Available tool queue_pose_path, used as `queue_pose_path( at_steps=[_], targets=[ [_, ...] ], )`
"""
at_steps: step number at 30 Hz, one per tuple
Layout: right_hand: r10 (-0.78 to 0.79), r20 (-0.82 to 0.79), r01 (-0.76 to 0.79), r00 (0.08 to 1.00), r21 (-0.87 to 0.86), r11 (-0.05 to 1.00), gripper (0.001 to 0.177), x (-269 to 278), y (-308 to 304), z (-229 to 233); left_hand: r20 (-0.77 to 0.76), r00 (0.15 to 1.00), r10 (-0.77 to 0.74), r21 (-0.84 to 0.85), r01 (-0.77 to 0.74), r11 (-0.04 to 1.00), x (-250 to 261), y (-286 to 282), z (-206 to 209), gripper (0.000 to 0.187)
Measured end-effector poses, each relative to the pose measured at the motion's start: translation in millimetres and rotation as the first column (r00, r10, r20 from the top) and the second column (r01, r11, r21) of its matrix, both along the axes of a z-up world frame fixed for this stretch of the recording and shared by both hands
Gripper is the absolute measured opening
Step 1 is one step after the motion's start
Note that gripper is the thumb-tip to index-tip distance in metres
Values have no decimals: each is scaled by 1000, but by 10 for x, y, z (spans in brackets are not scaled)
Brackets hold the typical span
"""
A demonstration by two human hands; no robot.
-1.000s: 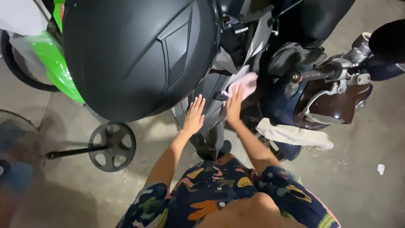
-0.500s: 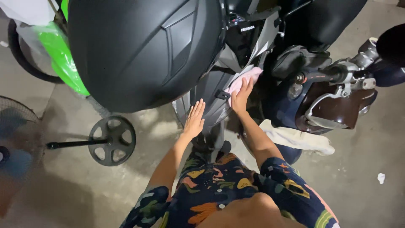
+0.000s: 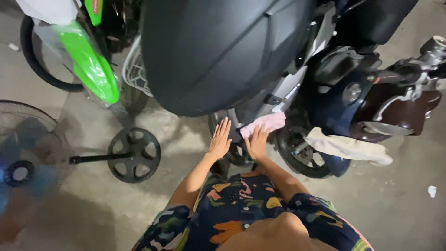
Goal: The person wipes the seat, handlebars, and front fairing of a motorcycle with a pink cloth, then wipes the cage and motor housing of a standing fan. The person uses the cloth to rub each surface in a repetitive wiping motion.
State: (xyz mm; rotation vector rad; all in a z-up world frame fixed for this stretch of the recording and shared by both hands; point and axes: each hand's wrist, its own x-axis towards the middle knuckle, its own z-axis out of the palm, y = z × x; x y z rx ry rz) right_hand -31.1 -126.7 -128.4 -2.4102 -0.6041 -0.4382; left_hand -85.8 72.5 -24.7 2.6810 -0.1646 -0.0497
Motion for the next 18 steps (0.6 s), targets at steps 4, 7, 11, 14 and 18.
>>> queue_pose_path(
  at_steps=[4,7,11,14,18],
  targets=[
    [79,77,-56,994,-263,963,73,-120,160,-95,29,999,27,-18,-27,999,-23,472,-93,87],
    [182,167,-106,969,-383,918,66,-25,254,-177,40,999,-3,-10,3,1000,41,704,-226,86],
    [202,246,-76,948,-441,894,66,30,236,-198,64,997,-38,-8,39,999,123,854,-352,87],
    [256,239,-97,937,-526,845,68,64,176,-296,90,996,-19,-74,26,997,123,883,-335,82],
    [321,229,-142,919,-568,811,59,120,75,-340,92,994,-50,-179,66,982,125,950,-306,82]
  ],
)
